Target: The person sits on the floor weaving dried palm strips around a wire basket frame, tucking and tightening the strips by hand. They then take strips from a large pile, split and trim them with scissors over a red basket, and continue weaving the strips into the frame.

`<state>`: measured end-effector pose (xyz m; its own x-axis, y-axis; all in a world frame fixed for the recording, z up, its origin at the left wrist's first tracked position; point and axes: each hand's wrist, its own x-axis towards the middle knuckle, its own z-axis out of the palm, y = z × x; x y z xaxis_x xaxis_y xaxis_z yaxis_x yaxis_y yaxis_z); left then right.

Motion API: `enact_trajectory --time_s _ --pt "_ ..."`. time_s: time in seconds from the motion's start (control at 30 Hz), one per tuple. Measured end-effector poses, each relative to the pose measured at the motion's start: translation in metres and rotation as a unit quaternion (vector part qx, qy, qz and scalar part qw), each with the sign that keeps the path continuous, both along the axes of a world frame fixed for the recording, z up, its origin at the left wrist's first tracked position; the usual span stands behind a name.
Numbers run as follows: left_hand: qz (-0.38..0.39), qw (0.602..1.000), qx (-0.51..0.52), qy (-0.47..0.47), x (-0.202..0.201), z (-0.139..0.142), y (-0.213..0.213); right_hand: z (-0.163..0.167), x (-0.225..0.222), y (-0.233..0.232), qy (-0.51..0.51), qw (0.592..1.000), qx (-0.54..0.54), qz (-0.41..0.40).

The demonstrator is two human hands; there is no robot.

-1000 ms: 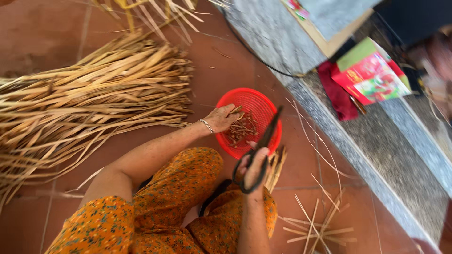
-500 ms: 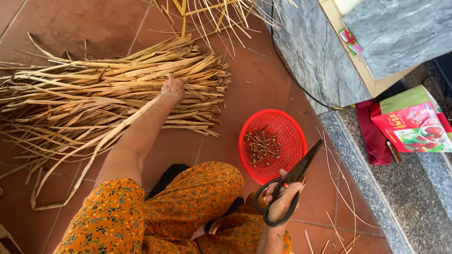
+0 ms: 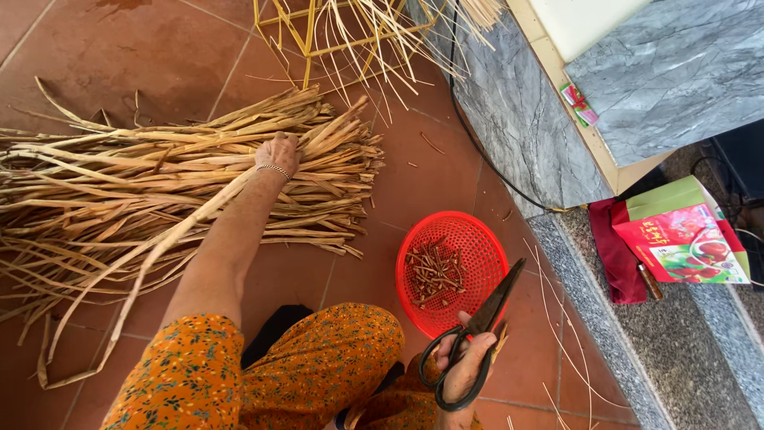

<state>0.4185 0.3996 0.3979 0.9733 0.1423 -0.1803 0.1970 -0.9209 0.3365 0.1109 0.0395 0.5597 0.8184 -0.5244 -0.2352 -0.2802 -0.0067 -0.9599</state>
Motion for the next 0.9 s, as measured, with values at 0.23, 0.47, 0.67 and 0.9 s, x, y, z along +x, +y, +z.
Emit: enact_trajectory --time_s 0.23,0.47,0.67,0.9 --pt "-0.042 0.977 -0.211 0.006 -0.04 0.046 -0.039 -0.009 -0.007 -0.002 -0.049 0.997 0.048 0.039" --pt "-0.274 0.781 -0.562 0.0 -0.162 0.07 -0.108 -0.01 -0.003 0.0 -0.166 0.979 0.115 -0.029" --pt "-0.383 0.771 -0.479 0.173 -0.23 0.123 -0.137 0.011 -0.019 -0.008 -0.299 0.943 0.119 -0.082" --pt "-0.417 0.767 -0.485 -0.042 -0.239 0.188 -0.189 0.025 -0.048 -0.019 -0.271 0.953 0.103 -0.087"
